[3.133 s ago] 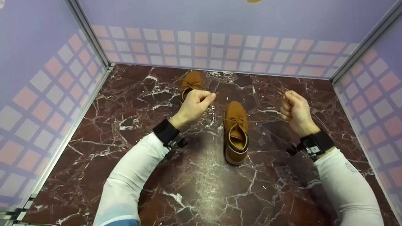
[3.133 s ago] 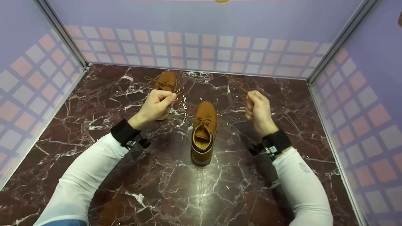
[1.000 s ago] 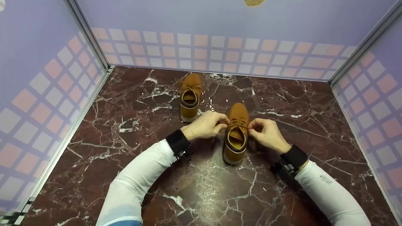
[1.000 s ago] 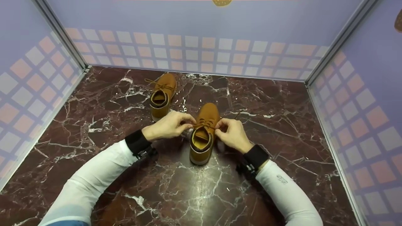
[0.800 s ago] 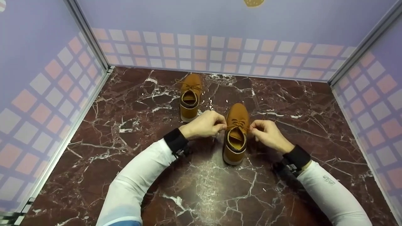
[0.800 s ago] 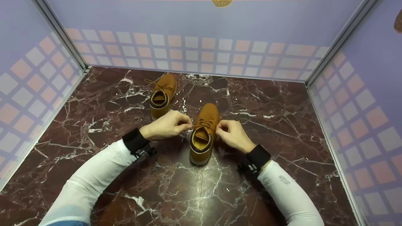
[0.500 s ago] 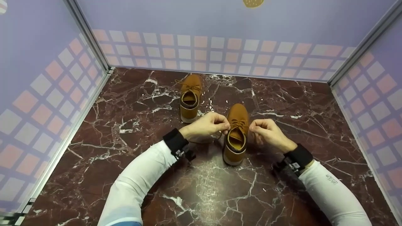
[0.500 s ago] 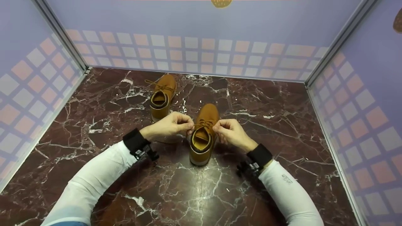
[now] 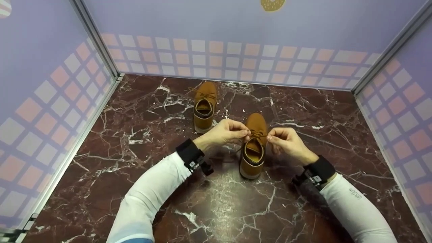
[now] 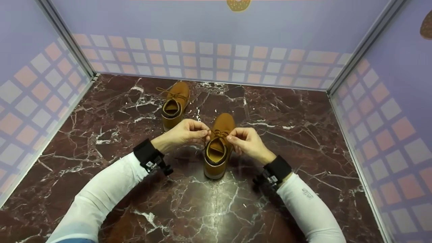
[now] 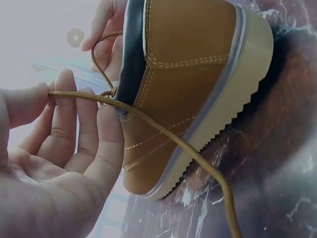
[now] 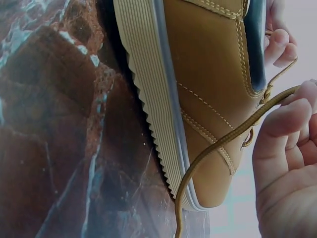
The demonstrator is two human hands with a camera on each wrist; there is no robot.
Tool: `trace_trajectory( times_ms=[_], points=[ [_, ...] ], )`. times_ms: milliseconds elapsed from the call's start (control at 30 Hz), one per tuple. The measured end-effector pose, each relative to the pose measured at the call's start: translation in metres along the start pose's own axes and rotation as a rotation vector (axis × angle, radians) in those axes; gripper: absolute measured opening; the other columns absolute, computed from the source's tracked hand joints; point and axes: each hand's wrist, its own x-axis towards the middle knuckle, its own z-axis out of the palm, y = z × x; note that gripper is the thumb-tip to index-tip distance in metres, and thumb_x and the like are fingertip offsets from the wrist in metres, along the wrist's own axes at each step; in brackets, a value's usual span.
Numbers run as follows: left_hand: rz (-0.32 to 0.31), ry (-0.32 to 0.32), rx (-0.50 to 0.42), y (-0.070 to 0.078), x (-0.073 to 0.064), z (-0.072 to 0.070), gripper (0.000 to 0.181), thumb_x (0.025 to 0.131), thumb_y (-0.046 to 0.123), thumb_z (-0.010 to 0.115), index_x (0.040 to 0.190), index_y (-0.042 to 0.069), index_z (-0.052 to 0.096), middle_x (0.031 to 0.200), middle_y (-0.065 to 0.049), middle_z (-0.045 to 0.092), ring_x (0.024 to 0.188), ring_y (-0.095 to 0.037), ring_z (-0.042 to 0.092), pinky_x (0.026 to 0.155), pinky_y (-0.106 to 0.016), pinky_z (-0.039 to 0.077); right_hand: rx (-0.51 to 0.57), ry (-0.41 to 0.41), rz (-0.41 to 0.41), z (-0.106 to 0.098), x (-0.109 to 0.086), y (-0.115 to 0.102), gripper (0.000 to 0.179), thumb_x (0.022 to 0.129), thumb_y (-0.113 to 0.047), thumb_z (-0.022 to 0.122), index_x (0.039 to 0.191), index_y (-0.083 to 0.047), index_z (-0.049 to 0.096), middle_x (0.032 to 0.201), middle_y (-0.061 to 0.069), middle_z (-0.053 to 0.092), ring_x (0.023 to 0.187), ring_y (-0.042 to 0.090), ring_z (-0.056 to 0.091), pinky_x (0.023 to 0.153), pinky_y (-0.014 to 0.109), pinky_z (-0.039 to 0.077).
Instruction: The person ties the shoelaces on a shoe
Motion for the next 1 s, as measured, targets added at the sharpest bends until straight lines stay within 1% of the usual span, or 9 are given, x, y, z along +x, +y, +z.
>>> trace_trajectory(
  times_ms=[100,167,300,367,467,567,700,867,1000],
  points=[
    [0.010,0.019,-0.093,-0.001,0.002,0.002,0.017,0.111,-0.005,0.061,0.115,-0.002,0.077,0.088,0.004,0.082,0.084,-0.008,0.080,0.081,-0.024,0.070,0.013,-0.002,0.001,0.001,0.000,0.001,0.016,0.107,0.005,0.061,0.095,0.014,0.067,0.069,-0.008,0.070,0.052,0.002,0.063,0.045,0.019,0.049],
    [0.027,0.043,-0.138,-0.002,0.004,0.004,0.017,0.110,-0.008,0.061,0.116,-0.005,0.077,0.088,0.003,0.083,0.084,-0.008,0.081,0.082,-0.024,0.070,0.021,0.001,0.002,0.001,0.000,0.002,0.016,0.105,0.006,0.063,0.097,0.019,0.063,0.071,-0.009,0.070,0.053,0.002,0.063,0.046,0.019,0.050],
    [0.059,0.120,-0.194,-0.006,0.010,0.011,0.016,0.107,-0.010,0.066,0.116,-0.007,0.078,0.091,0.003,0.084,0.085,-0.009,0.081,0.084,-0.023,0.069,0.048,0.003,-0.003,0.001,0.000,0.003,0.008,0.102,0.009,0.065,0.096,0.014,0.065,0.072,-0.005,0.070,0.053,0.005,0.062,0.046,0.020,0.052],
    [0.082,0.178,-0.188,-0.008,0.014,0.015,0.014,0.104,-0.009,0.071,0.116,-0.008,0.079,0.090,0.004,0.084,0.083,-0.008,0.080,0.081,-0.022,0.069,0.056,-0.004,-0.013,0.001,0.000,0.003,0.005,0.101,0.011,0.065,0.096,0.012,0.066,0.073,-0.004,0.070,0.053,0.005,0.063,0.047,0.019,0.052],
    [0.131,0.276,-0.131,-0.011,0.020,0.020,0.018,0.101,-0.004,0.078,0.118,-0.011,0.080,0.088,0.007,0.084,0.079,-0.005,0.078,0.077,-0.019,0.066,0.056,-0.017,-0.025,0.001,0.000,0.002,0.003,0.099,0.013,0.066,0.097,0.013,0.066,0.075,-0.004,0.071,0.054,0.006,0.063,0.049,0.019,0.052],
    [0.161,0.337,-0.082,-0.013,0.024,0.024,0.021,0.099,0.000,0.083,0.117,-0.011,0.081,0.091,0.003,0.087,0.076,-0.004,0.077,0.073,-0.017,0.064,0.046,-0.022,-0.022,0.002,0.001,0.001,0.004,0.099,0.014,0.065,0.097,0.012,0.067,0.077,-0.004,0.072,0.055,0.006,0.063,0.049,0.020,0.053],
    [0.167,0.346,-0.025,-0.014,0.026,0.028,0.019,0.099,0.005,0.085,0.112,-0.009,0.081,0.095,-0.001,0.088,0.075,-0.003,0.074,0.069,-0.017,0.060,0.004,-0.001,-0.009,0.001,0.001,0.000,0.005,0.100,0.012,0.066,0.100,0.017,0.068,0.076,-0.006,0.073,0.053,0.005,0.062,0.047,0.020,0.052],
    [0.164,0.338,0.037,-0.015,0.026,0.029,0.016,0.100,0.007,0.084,0.108,-0.006,0.079,0.082,0.012,0.080,0.069,-0.004,0.066,0.061,-0.018,0.054,-0.057,0.029,0.026,0.000,0.000,-0.003,0.021,0.108,0.002,0.065,0.109,0.024,0.067,0.070,0.000,0.076,0.048,0.008,0.063,0.041,0.024,0.052],
    [0.171,0.335,0.028,-0.015,0.026,0.029,0.011,0.100,0.005,0.083,0.104,-0.004,0.079,0.078,0.013,0.076,0.067,-0.004,0.064,0.061,-0.018,0.054,-0.084,0.077,0.056,-0.001,-0.001,-0.005,0.023,0.110,0.000,0.064,0.114,0.022,0.071,0.077,0.003,0.081,0.051,0.015,0.070,0.045,0.033,0.059]
  ],
)
